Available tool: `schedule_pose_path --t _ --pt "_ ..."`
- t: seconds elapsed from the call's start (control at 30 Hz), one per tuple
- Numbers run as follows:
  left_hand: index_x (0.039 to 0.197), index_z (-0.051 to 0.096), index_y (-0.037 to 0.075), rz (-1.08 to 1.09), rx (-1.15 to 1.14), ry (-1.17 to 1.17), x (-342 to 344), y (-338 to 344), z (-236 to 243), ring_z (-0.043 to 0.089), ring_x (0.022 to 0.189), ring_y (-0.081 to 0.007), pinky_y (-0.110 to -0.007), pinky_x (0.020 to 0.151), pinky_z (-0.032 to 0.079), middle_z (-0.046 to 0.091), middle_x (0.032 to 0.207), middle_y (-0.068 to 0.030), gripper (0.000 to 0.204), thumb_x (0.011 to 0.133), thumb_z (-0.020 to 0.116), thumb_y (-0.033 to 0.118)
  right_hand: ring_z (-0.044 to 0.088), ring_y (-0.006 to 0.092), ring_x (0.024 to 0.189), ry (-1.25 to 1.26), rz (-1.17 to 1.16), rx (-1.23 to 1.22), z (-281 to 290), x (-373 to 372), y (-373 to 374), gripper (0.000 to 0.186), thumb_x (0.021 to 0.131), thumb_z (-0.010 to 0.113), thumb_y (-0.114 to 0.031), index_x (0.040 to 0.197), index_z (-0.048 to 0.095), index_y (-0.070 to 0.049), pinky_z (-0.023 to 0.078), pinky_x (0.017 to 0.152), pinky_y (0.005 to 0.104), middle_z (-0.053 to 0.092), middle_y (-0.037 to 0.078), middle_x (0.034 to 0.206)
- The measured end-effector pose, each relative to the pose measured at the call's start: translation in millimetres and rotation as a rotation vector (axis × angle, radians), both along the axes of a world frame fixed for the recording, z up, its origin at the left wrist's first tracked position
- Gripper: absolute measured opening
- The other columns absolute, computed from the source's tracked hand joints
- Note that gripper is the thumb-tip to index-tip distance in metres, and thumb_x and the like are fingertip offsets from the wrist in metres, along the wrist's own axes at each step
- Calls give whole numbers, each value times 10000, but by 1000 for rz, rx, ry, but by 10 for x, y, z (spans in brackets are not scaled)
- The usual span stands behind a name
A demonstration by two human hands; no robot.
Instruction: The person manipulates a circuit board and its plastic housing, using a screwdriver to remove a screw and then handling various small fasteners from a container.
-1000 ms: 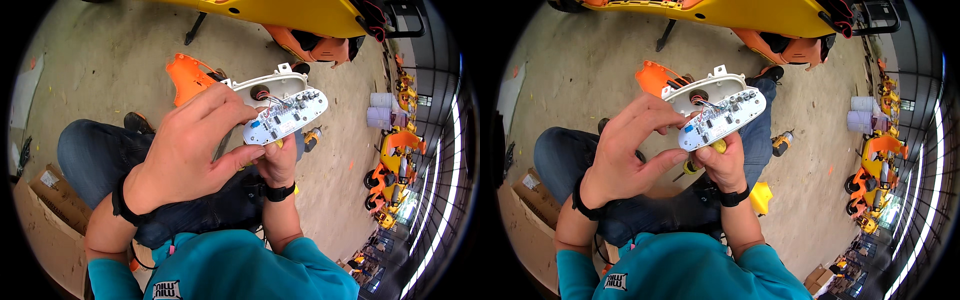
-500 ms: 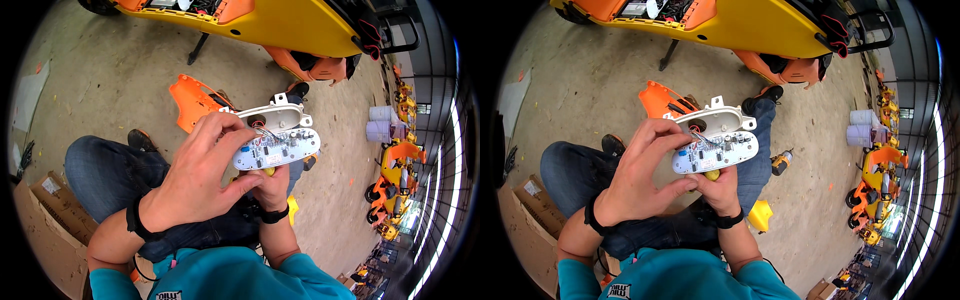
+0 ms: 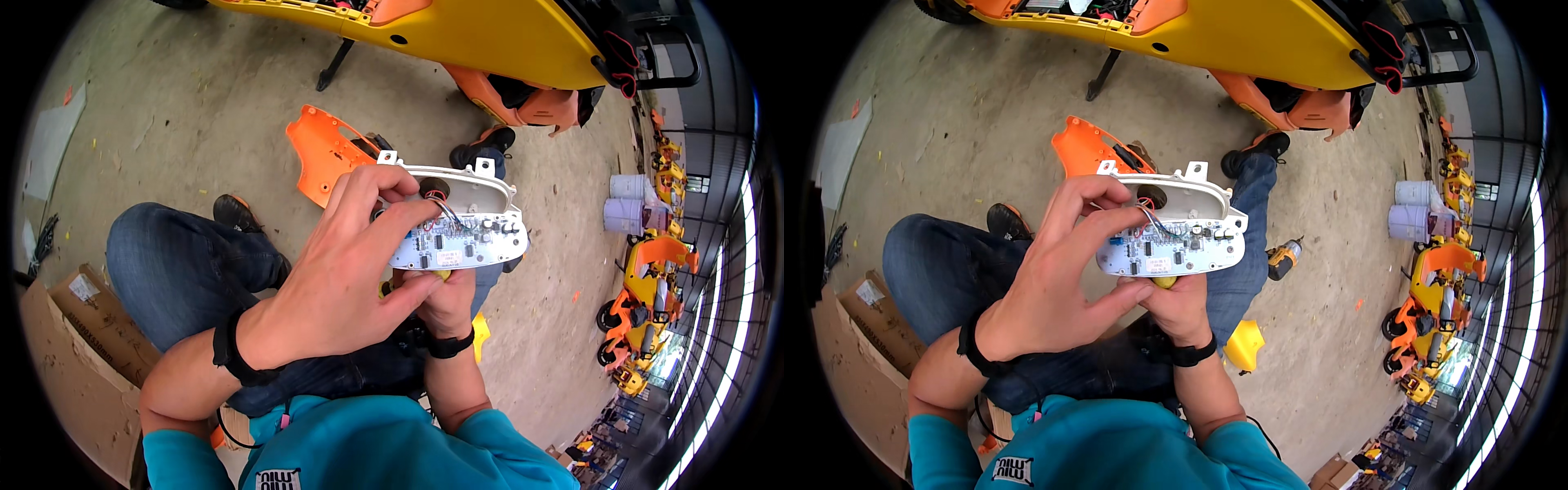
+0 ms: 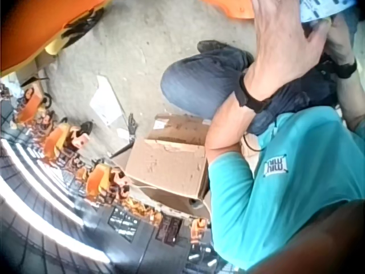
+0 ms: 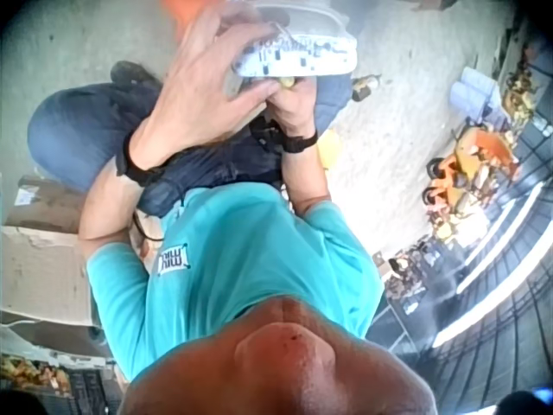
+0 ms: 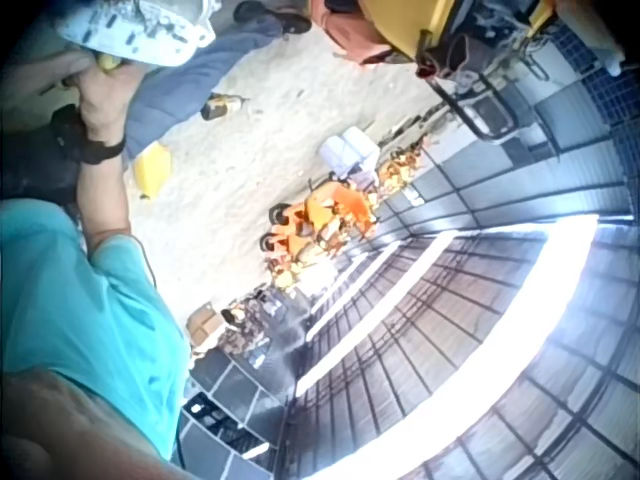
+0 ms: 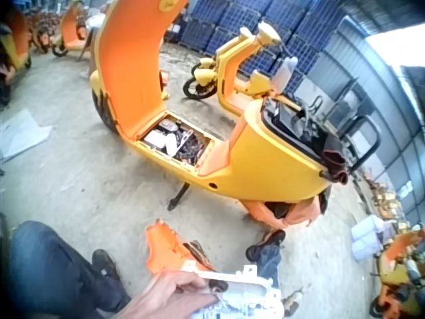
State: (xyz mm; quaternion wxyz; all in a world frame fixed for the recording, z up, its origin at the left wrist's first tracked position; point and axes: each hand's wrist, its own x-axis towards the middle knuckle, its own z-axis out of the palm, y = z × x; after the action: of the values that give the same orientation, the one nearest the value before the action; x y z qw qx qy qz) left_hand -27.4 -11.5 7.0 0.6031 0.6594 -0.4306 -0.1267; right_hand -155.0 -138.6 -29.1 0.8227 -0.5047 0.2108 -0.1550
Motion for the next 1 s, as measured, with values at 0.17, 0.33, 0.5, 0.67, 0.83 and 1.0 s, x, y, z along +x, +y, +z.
schedule_pose_path --t 0.17,0.33,0.5,0.67,0.83,1.0 --pt "1170 594 -2 -14 9 55 -17 2 -18 540 1113 -321 -383 932 491 486 1217 -159 582 638 831 6 671 185 910 -45 19 35 -7 -8 5 495 757 747 51 1217 567 13 573 765 318 669 110 1055" --pt "1169 597 3 -20 13 87 -9 -8 -54 545 1122 -307 -375 945 491 490 1213 -144 572 643 820 -4 675 193 935 -61 75 -26 -92 -58 -37 507 762 756 44 1233 570 12 577 784 327 672 113 1093" --pt "1172 599 1 -46 24 170 -21 -11 -61 550 1134 -287 -365 966 492 481 1236 -143 548 663 804 1 673 182 959 -28 100 -50 -113 -97 -56 505 768 766 34 1237 581 11 572 807 322 675 107 1120" --pt "1168 598 2 -76 35 221 -21 -5 -57 548 1146 -272 -361 982 493 471 1253 -143 535 674 802 10 669 183 988 1 104 -58 -84 -110 -58 510 777 760 30 1254 582 7 567 830 325 677 100 1128" --pt "1160 596 5 -99 30 219 -19 -3 -59 548 1153 -273 -368 986 500 459 1268 -144 524 676 797 5 668 183 990 -43 144 -61 -78 -124 -64 519 778 752 44 1265 578 7 566 827 324 675 104 1137" --pt "1150 591 2 -95 12 216 -24 -6 -74 543 1166 -272 -374 1002 505 448 1278 -151 504 682 779 -5 666 172 989 -27 151 -102 -63 -116 -61 542 768 757 48 1276 571 9 563 821 317 672 97 1143"
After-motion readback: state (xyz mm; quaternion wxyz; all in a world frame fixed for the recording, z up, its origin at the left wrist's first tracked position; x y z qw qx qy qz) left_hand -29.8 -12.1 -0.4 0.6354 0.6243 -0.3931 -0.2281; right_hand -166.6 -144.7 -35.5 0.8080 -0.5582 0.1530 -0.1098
